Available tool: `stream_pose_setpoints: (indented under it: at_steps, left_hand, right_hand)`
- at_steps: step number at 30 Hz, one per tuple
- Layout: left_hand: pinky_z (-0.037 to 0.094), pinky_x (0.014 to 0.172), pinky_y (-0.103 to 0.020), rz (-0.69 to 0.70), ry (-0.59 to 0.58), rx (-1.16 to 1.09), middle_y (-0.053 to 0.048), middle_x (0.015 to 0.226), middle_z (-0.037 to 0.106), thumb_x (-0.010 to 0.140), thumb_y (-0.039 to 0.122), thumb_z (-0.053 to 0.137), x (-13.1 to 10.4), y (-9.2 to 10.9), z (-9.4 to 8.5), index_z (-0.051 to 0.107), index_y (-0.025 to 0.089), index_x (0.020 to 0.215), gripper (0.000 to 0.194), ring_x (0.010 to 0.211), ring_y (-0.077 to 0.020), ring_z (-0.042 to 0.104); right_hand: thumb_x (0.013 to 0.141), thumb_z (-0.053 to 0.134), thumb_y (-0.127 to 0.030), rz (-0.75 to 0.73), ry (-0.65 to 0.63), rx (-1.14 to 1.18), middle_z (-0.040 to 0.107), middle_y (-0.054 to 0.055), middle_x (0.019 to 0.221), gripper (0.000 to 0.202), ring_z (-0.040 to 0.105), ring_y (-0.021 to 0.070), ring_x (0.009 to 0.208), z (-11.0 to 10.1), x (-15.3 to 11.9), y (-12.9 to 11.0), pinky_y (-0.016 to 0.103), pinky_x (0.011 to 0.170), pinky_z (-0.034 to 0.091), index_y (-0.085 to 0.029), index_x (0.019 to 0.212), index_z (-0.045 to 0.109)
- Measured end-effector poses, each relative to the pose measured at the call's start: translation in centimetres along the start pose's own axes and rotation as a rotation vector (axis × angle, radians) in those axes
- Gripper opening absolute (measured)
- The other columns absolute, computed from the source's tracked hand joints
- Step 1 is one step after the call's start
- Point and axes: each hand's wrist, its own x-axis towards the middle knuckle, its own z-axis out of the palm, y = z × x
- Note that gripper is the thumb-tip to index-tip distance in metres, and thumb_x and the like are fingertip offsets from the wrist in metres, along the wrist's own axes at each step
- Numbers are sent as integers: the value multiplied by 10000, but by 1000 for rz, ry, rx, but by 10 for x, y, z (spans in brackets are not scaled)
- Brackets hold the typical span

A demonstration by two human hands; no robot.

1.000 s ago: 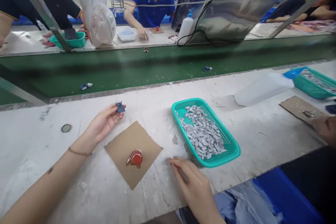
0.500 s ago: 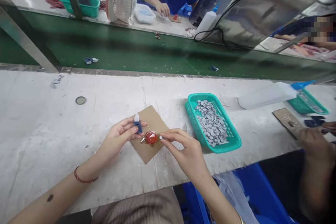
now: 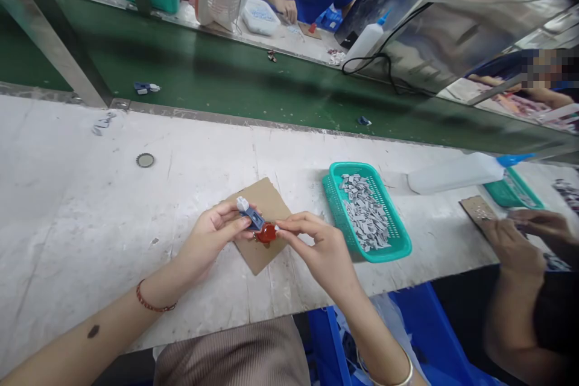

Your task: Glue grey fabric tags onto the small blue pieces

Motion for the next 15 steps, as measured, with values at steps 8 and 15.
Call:
stream_pose_setpoints:
  at_steps: [8,15]
  left_hand:
    - [594,765,-284,93,-66,49,-49,964,748,771,237,763,-10,-2,8,690,179,915,172,862,-182,718]
    - [593,812,-310,125,-109,32,-30,864,762,806,245,736,-16,0,7,675,194,931,149,810,-180,735]
  right_hand:
    - [673,841,-425,246,-36,529,754,38,851,211,688,188,795,0,9,-23,347,750,579,-240,754,779]
    - [701,830,-398,165,-77,494,733,36,867,173,686,178,791,7,9,-41,309,694,599,-254,787,788]
